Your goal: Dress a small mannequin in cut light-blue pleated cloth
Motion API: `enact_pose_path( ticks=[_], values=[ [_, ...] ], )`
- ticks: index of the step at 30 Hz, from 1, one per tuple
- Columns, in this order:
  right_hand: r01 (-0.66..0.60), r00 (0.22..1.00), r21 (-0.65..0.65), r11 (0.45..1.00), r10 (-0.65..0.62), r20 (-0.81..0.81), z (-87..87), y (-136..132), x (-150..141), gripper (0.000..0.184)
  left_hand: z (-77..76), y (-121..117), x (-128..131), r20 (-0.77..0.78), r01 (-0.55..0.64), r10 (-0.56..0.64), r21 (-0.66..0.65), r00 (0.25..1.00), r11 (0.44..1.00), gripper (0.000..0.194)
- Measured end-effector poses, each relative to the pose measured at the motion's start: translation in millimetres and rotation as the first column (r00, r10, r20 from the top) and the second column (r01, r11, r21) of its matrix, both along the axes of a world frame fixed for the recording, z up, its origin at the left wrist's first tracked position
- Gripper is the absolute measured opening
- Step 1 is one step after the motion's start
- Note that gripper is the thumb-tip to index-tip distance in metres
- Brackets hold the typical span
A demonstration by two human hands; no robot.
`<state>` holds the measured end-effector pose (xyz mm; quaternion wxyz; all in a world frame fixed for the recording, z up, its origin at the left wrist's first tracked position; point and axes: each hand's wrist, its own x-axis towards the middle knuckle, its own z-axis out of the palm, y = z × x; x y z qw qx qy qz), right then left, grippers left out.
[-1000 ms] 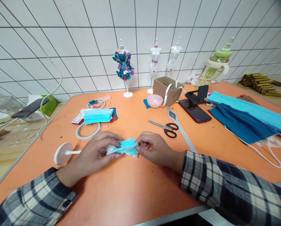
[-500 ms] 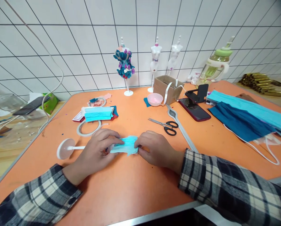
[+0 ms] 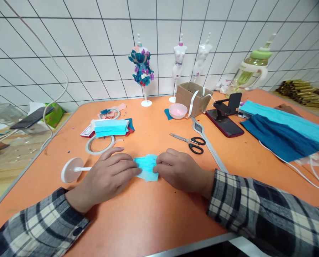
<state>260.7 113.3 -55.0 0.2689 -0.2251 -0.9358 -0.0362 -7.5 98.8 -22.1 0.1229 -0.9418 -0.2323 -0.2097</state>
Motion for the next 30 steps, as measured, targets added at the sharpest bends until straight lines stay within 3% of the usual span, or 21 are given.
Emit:
enact_pose_path(
  ticks=[4,11,16,19,22,26,30],
  values=[
    [-0.061,0.996,0.052,0.997,0.057,0.071,2.4,3.1,3.7,0.022,1.7,-0.8,-0.9,-0.04,0.032,-0.031,0.018,0.999,0.999,0.023],
    [-0.143,0.973,-0.001,0.99,0.141,0.182,3.2,8.2,13.9,0.025,3.2,3.8,-1.3,-0.1,0.074,-0.073,0.006,0.992,0.997,0.017],
    [-0.148,0.982,0.022,0.989,0.144,0.122,4.6,10.3,20.0,0.029,0.5,10.5,-9.1,0.017,0.081,-0.079,-0.235,0.997,0.969,0.025],
    [-0.118,0.992,0.042,0.992,0.117,0.042,5.2,10.2,22.2,0.03,-0.2,12.2,-12.6,0.128,0.071,-0.035,-0.296,0.991,0.952,0.029],
    [-0.101,0.991,0.032,0.994,0.098,0.085,5.2,9.5,21.2,0.027,-3.3,13.2,-12.3,0.17,0.036,0.004,-0.231,0.986,0.972,0.021],
    [-0.072,0.985,0.031,0.997,0.066,0.158,3.1,8.5,17.2,0.025,-9.6,14.7,-6.8,0.074,0.019,-0.015,-0.046,0.997,0.999,0.022],
    [-0.046,0.986,-0.048,0.998,0.053,0.155,-1.7,10.0,16.8,0.027,-12.5,17.2,-0.2,0.047,-0.03,0.032,-0.042,0.998,0.999,0.017]
  ],
)
